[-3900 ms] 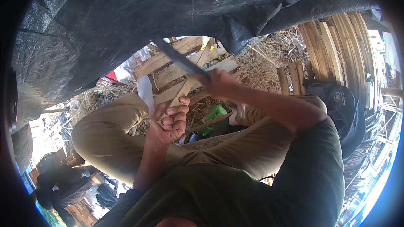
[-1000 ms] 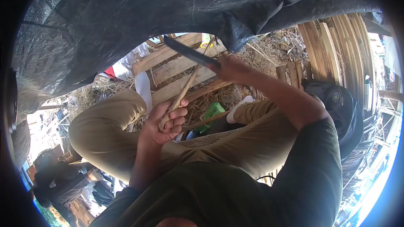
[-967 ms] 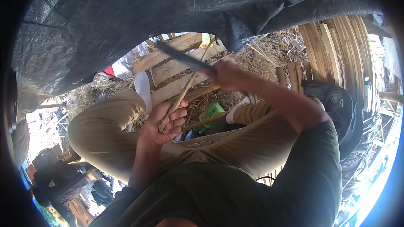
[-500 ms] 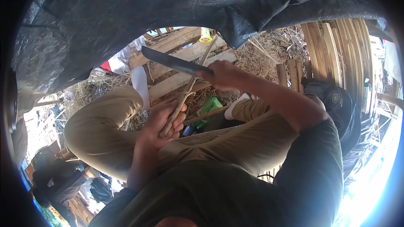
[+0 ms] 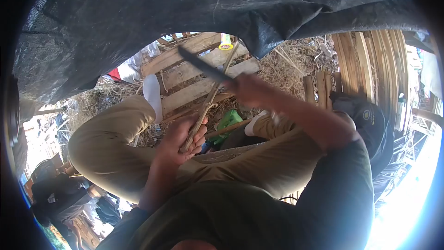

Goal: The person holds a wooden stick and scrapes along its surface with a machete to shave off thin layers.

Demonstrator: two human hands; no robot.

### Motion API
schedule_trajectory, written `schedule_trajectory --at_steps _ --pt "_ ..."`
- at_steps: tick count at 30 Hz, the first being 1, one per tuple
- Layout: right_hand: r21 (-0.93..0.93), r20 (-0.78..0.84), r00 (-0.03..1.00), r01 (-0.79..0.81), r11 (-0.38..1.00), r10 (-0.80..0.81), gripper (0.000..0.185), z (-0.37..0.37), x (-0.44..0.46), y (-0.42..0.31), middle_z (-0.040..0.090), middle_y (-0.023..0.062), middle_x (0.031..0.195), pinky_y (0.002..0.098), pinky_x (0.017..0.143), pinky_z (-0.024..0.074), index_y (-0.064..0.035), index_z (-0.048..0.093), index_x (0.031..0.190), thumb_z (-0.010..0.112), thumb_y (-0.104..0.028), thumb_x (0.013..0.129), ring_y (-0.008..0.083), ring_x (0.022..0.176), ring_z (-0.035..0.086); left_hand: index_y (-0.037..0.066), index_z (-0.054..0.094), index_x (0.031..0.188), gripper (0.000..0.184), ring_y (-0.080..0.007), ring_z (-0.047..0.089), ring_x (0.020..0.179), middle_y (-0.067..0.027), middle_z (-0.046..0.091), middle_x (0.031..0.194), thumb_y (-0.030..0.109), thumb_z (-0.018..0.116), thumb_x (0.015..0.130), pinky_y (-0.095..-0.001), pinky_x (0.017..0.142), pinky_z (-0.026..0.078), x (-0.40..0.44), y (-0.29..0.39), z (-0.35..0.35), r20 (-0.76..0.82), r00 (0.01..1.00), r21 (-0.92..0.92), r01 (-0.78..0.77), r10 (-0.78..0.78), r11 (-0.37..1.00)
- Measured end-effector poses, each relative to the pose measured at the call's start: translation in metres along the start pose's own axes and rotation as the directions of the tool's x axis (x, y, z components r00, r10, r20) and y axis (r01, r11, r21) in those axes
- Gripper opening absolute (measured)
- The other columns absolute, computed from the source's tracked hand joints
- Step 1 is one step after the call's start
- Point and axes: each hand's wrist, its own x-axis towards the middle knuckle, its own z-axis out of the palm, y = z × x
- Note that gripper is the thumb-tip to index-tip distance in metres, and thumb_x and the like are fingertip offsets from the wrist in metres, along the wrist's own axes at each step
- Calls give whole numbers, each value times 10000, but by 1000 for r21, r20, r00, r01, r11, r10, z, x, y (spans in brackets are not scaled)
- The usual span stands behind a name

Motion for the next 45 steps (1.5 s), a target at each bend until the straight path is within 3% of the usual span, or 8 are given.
schedule_trajectory --at_steps 9,12,17,21,29,38,41,45 --pt "38 -48 998 -31 999 33 529 0 -1 2 591 100 590 403 499 465 -14 665 875 421 -458 1028 185 498 587 102 534 950 228 -103 377 393 -15 462 547 295 429 1010 -263 341 260 7 1 -6 32 999 -40 19 -17 999" --pt "57 -189 911 384 922 -367 529 18 -20 -3 581 99 590 389 481 457 -17 664 877 415 -457 1030 173 487 572 106 537 946 218 -103 368 388 -6 455 540 283 427 1011 -264 336 255 3 -4 -2 42 999 -72 33 -30 997" --pt "53 -97 993 70 996 -65 505 -12 7 7 609 145 609 432 538 481 -4 658 886 438 -438 1025 231 526 615 113 538 939 223 -106 356 371 7 449 535 285 421 1016 -265 329 263 12 0 -14 164 984 -163 92 -65 982" --pt "57 -252 892 400 915 -374 480 16 -31 -16 625 162 627 421 560 490 0 672 905 461 -415 1021 230 570 637 117 534 938 207 -105 354 351 11 453 531 268 417 1018 -266 308 272 4 -3 -2 82 994 -157 80 -67 984" --pt "195 82 997 -27 980 11 579 0 -29 -25 630 152 643 453 534 516 17 666 956 391 -489 1020 269 586 655 117 530 949 183 -108 342 327 13 467 535 245 416 1013 -263 293 276 10 1 -7 152 987 -188 73 -45 980" --pt "53 -27 991 129 990 -127 502 -7 -20 -11 641 169 670 404 589 543 37 657 965 402 -391 1028 238 623 676 107 526 966 154 -106 359 322 12 477 543 181 394 998 -250 282 277 13 2 -9 201 977 -249 114 -64 962" --pt "36 -146 903 414 910 -405 305 23 -36 -17 597 83 672 352 551 526 55 628 1080 553 -209 945 219 605 636 94 526 969 166 -108 363 321 10 482 547 171 381 996 -250 279 282 6 -3 -2 197 980 -237 80 -33 968" --pt "-901 -198 345 305 309 -918 268 30 -2 28 572 89 659 356 546 499 46 621 1014 558 -197 922 227 595 615 92 526 966 172 -110 362 319 7 481 548 169 375 995 -254 278 277 9 1 -6 215 975 -326 128 -58 937"
